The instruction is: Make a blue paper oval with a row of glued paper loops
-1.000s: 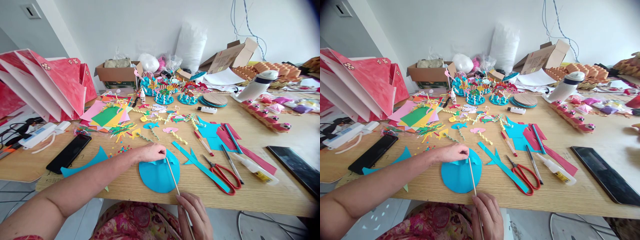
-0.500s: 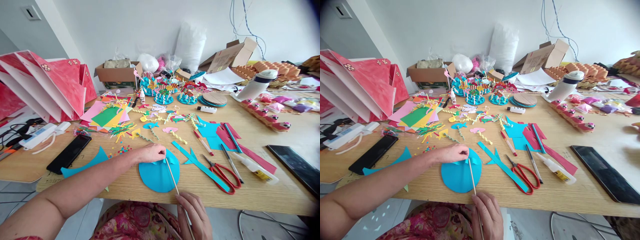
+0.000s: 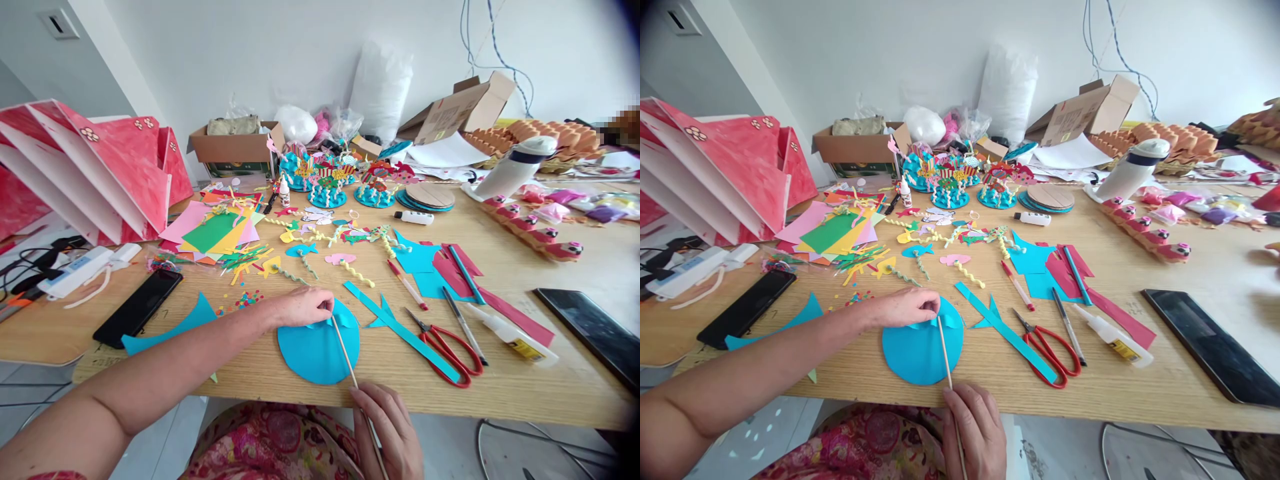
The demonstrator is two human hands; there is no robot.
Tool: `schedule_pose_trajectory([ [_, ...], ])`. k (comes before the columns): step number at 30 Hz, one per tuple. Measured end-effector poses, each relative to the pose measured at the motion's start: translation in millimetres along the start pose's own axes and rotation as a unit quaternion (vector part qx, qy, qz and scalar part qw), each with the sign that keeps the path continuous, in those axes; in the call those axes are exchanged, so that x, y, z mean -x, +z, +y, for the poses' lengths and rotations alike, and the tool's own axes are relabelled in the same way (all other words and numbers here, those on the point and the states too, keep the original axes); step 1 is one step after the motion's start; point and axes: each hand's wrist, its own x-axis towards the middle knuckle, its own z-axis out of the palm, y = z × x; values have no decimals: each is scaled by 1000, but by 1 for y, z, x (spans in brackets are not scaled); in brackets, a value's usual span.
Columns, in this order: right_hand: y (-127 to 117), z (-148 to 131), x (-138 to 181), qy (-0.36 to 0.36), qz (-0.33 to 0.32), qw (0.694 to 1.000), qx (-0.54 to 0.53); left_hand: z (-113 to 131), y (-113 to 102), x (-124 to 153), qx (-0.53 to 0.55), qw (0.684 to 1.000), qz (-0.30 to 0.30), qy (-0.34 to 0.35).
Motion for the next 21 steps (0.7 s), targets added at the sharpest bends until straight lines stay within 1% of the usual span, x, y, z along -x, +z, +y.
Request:
schedule_pose_trajectory([
  [9,2,2,0,6,-1,1000,-1,0,-1,1,-2,1000,-2,5],
  [16,2,2,0,2,-7,1000,3,-6,-4,-1,3,999,-31,22],
  [21,3,3,2,-8,-10,1000,3,-5,-5,0,-2,998,-44,34],
])
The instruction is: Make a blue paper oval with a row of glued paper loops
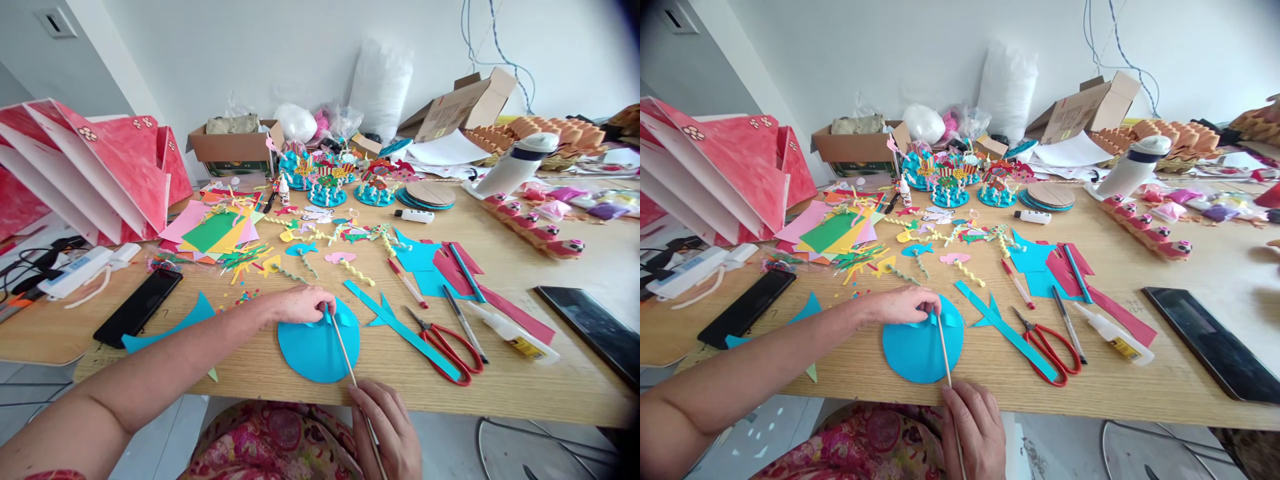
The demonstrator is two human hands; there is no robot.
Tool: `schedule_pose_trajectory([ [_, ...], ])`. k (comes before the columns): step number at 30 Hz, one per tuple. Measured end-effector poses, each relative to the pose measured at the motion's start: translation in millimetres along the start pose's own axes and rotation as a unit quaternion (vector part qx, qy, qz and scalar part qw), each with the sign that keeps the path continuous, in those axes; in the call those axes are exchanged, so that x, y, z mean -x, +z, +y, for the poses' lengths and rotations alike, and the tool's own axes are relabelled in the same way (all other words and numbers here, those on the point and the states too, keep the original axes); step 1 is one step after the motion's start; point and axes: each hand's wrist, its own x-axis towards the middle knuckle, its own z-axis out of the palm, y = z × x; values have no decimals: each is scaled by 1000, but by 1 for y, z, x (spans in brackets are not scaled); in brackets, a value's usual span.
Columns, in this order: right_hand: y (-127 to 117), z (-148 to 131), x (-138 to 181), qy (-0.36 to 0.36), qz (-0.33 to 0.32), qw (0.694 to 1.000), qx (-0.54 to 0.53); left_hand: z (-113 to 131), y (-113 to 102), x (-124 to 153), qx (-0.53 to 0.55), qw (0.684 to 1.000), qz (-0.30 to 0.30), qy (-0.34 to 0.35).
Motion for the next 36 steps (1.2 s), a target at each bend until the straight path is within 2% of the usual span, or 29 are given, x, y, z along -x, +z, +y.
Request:
schedule_pose_trajectory([
  [20,2,-1,-1,7,8,1000,3,-2,6,-1,-36,999,18,15],
  [29,-1,1,4,-4,-35,999,27,-1,5,0,-34,999,20,15],
  [36,-4,2,3,-38,-56,997,43,0,5,2,-46,998,21,22],
])
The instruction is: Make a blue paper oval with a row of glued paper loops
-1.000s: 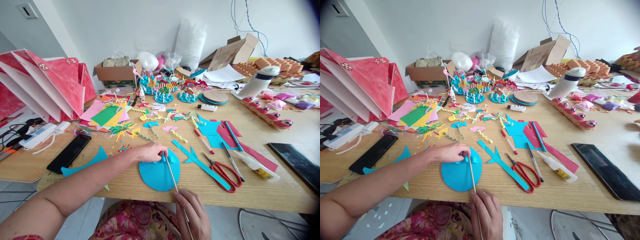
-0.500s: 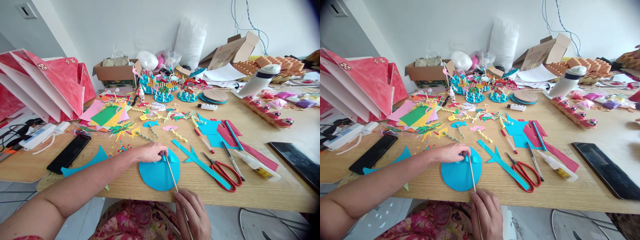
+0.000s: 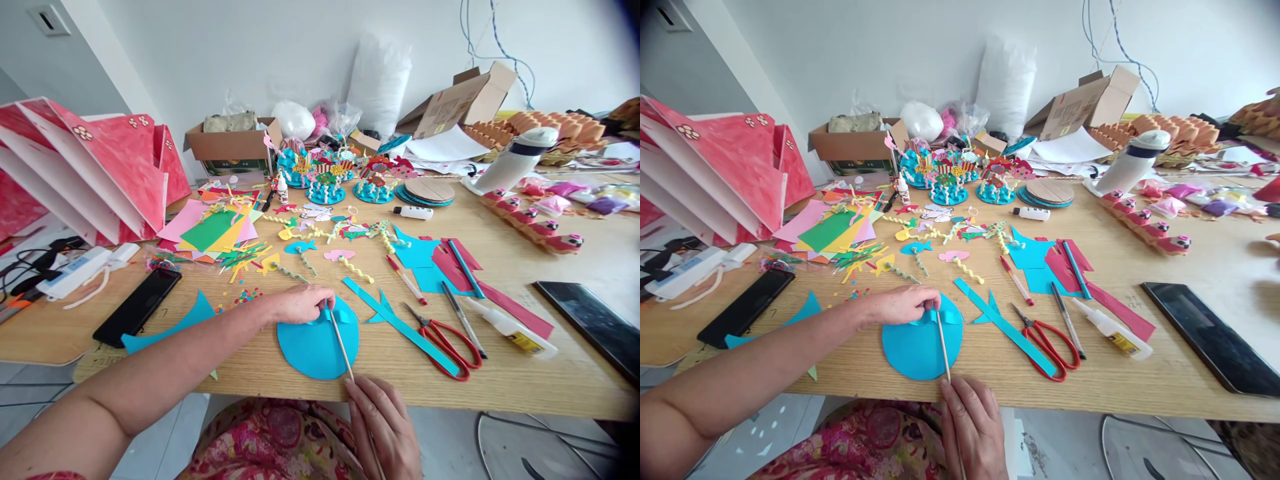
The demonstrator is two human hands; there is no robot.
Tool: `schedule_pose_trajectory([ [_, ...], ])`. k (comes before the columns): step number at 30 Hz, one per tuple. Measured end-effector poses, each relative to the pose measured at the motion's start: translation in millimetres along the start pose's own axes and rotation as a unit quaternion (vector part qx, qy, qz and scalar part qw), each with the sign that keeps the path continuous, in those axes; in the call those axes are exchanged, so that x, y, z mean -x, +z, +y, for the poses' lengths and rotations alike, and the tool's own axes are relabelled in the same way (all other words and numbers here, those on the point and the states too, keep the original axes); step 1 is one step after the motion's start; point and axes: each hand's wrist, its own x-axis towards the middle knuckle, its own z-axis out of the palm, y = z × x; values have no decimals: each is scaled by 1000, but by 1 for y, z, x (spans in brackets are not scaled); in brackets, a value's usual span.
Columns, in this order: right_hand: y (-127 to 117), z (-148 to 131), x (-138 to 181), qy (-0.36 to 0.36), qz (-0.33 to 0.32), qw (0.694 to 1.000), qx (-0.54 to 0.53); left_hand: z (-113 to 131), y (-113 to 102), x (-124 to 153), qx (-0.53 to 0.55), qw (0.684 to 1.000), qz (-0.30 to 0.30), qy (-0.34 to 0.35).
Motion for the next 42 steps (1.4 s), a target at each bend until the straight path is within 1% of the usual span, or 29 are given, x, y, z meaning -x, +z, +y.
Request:
schedule_pose_trajectory([
  [3,-1,0,-2,-3,-7,1000,-5,0,-2,0,-12,1000,5,-1],
  [5,-1,0,-3,5,-4,1000,-10,5,-6,2,-20,1000,21,-4],
  [8,-2,-1,-3,16,-3,1000,-13,24,-15,15,-56,996,64,-2],
  [10,-3,-1,-2,11,-6,1000,-10,43,-17,30,-122,988,92,21],
  [11,-3,-1,-2,8,-6,1000,-8,52,-15,38,-138,986,81,36],
  [13,-3,-2,-1,8,-4,1000,-5,66,-4,53,-144,987,35,56],
  [15,-3,-3,-1,21,2,1000,-8,73,12,64,-148,986,28,71],
  [17,-1,-4,-1,38,11,999,-8,74,29,69,-142,988,26,51],
  [19,2,-3,0,40,21,999,-2,71,43,70,-134,990,38,24],
  [22,6,-1,2,29,28,999,3,68,57,70,-129,990,57,4],
  [27,7,2,5,32,26,999,-1,64,67,69,-138,986,97,9],
  [31,7,1,6,27,28,999,0,58,75,66,-165,978,123,20],
  [34,10,1,7,31,39,999,-6,53,82,64,-176,972,158,7],
  [37,11,1,9,37,43,998,-6,50,86,62,-170,969,179,-3],
  [42,5,1,7,9,26,1000,8,50,92,61,-166,965,204,7],
])
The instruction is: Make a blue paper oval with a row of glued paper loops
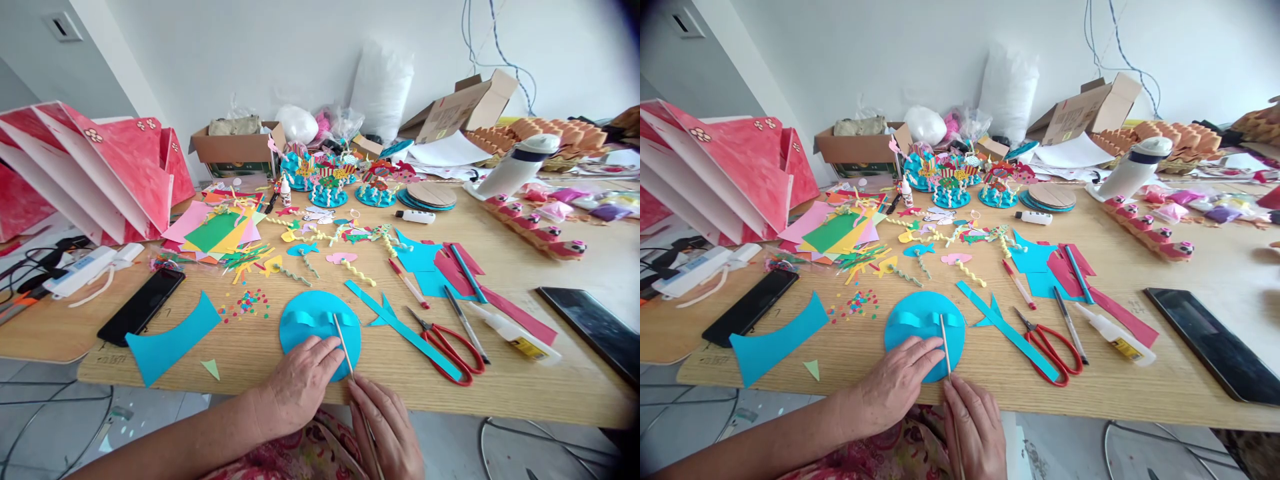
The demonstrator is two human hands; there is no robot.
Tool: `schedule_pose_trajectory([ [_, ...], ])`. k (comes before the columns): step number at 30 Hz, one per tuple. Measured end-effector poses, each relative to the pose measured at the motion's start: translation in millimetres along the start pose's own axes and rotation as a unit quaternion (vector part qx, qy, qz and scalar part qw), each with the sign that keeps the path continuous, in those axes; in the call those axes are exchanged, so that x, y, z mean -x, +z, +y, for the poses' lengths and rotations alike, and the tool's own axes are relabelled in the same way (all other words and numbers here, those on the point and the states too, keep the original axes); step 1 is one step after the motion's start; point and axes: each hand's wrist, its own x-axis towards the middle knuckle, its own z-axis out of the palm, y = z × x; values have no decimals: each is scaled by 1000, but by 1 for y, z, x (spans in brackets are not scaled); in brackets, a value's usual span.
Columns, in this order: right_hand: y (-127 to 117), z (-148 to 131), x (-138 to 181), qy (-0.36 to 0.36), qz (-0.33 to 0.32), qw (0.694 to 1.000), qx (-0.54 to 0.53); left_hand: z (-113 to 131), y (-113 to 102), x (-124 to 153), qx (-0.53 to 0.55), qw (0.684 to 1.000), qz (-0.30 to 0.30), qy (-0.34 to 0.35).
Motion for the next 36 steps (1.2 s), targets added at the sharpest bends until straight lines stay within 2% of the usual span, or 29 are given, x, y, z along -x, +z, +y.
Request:
schedule_pose_trajectory([
  [9,2,1,-4,-8,32,999,17,-4,10,4,31,999,-6,3],
  [18,2,1,0,-18,0,1000,22,-3,13,7,29,999,19,-10],
  [30,3,0,-3,-5,-7,1000,-4,-1,4,6,89,995,47,-16],
  [36,5,-2,-1,-2,18,1000,1,-1,0,6,103,993,53,-8],
])
